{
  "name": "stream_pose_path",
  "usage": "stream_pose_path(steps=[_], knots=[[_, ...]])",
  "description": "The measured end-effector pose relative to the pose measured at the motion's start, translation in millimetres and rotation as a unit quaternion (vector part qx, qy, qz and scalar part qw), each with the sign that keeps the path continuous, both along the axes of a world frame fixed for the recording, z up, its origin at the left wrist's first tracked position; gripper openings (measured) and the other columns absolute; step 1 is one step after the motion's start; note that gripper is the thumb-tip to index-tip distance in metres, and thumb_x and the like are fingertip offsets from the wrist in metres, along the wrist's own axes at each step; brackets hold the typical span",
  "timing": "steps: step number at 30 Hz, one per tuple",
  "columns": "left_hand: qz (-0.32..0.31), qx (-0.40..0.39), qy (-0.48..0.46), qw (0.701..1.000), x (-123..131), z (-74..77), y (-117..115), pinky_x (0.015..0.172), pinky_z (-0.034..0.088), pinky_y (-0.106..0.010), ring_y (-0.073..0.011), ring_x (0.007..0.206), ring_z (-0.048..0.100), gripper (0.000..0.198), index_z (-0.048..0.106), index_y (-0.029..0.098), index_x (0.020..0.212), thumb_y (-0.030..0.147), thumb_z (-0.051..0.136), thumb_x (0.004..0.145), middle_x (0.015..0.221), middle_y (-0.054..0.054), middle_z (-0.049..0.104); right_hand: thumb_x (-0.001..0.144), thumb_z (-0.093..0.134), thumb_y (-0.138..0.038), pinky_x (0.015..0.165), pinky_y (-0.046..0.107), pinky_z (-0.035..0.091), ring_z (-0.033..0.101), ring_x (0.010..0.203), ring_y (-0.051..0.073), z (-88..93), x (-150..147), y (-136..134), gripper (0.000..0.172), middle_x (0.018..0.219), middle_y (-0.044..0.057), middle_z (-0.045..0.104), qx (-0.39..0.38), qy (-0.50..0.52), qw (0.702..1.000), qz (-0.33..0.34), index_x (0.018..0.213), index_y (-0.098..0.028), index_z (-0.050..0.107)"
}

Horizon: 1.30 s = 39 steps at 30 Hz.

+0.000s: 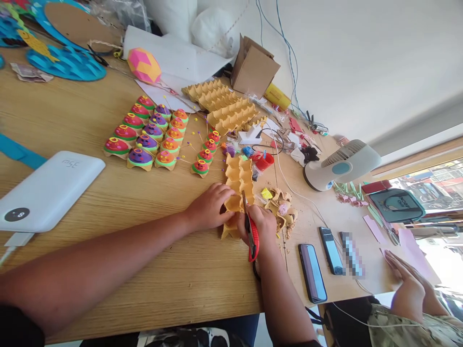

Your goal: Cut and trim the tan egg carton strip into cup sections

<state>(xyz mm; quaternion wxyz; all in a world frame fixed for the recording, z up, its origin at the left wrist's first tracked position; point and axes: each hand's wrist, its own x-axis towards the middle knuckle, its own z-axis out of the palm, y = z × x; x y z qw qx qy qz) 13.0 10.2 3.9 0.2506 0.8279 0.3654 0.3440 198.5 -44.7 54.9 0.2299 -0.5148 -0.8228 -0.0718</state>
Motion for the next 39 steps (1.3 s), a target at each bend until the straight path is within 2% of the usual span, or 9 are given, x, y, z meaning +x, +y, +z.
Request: stream_pose_path(steps=[6,9,15,22,28,34,39], knots=[[0.010,-0.001,-0.010,1.000,1,-1.5,1,0.107,0.045,-0.050,-0.0305,0.120,0.052,0.039,0.059,0.020,0.121,0.037,0.065,0.087,0.123,-0.011,0.062,0.094,0.048,-0.031,0.061,0.026,0.039,0.057,0.064,0.016,-10.1,-2,5,0.013,0.072,0.001,0.062,-0.025,-0.002,0.999,-0.031,0.085,-0.023,0.054],[0.011,0.003,-0.011,1.000,1,-2.5,1,0.107,0.045,-0.050,-0.0304,0.120,0.052,0.038,0.059,0.021,0.121,0.037,0.065,0.087,0.122,-0.010,0.061,0.096,0.049,-0.032,0.061,0.025,0.040,0.059,0.065,0.016,-8.9,0,5,0.013,0.075,0.002,0.064,-0.038,0.018,0.998,-0.040,0.090,-0.023,0.055],[0.008,0.005,-0.003,1.000,1,0.2,1,0.106,0.046,-0.049,-0.0297,0.118,0.053,0.037,0.059,0.020,0.120,0.035,0.066,0.087,0.121,-0.010,0.062,0.094,0.047,-0.032,0.058,0.027,0.037,0.057,0.059,0.017,-3.2,1,2,0.017,0.065,0.001,0.059,-0.029,0.008,0.999,-0.027,0.082,-0.023,0.055],[0.019,0.006,-0.002,1.000,3,-2.5,1,0.106,0.046,-0.049,-0.0303,0.119,0.053,0.038,0.060,0.019,0.121,0.033,0.067,0.086,0.122,-0.011,0.062,0.095,0.051,-0.035,0.063,0.025,0.042,0.063,0.070,0.018,-7.9,0,6,0.013,0.079,0.003,0.067,-0.075,0.012,0.996,-0.054,0.095,-0.023,0.057],[0.011,0.006,-0.007,1.000,2,-1.2,1,0.105,0.047,-0.048,-0.0299,0.117,0.054,0.038,0.061,0.021,0.119,0.038,0.068,0.086,0.119,-0.010,0.063,0.094,0.048,-0.034,0.059,0.026,0.038,0.059,0.061,0.017,-9.4,3,3,0.016,0.069,0.002,0.063,-0.048,0.019,0.998,-0.047,0.087,-0.022,0.056],[0.015,0.012,-0.007,1.000,2,-3.6,1,0.105,0.047,-0.048,-0.0297,0.119,0.053,0.038,0.059,0.019,0.121,0.032,0.066,0.087,0.121,-0.011,0.062,0.094,0.053,-0.035,0.062,0.025,0.041,0.064,0.068,0.018,-13.1,1,6,0.013,0.078,0.002,0.067,-0.089,0.032,0.993,-0.075,0.098,-0.023,0.055],[0.013,0.011,-0.003,1.000,2,-1.1,1,0.105,0.047,-0.048,-0.0295,0.118,0.053,0.038,0.059,0.018,0.121,0.034,0.066,0.088,0.120,-0.011,0.062,0.093,0.053,-0.033,0.064,0.026,0.043,0.066,0.071,0.019,-11.1,3,5,0.013,0.083,0.003,0.069,-0.102,0.040,0.992,-0.069,0.102,-0.024,0.055]])
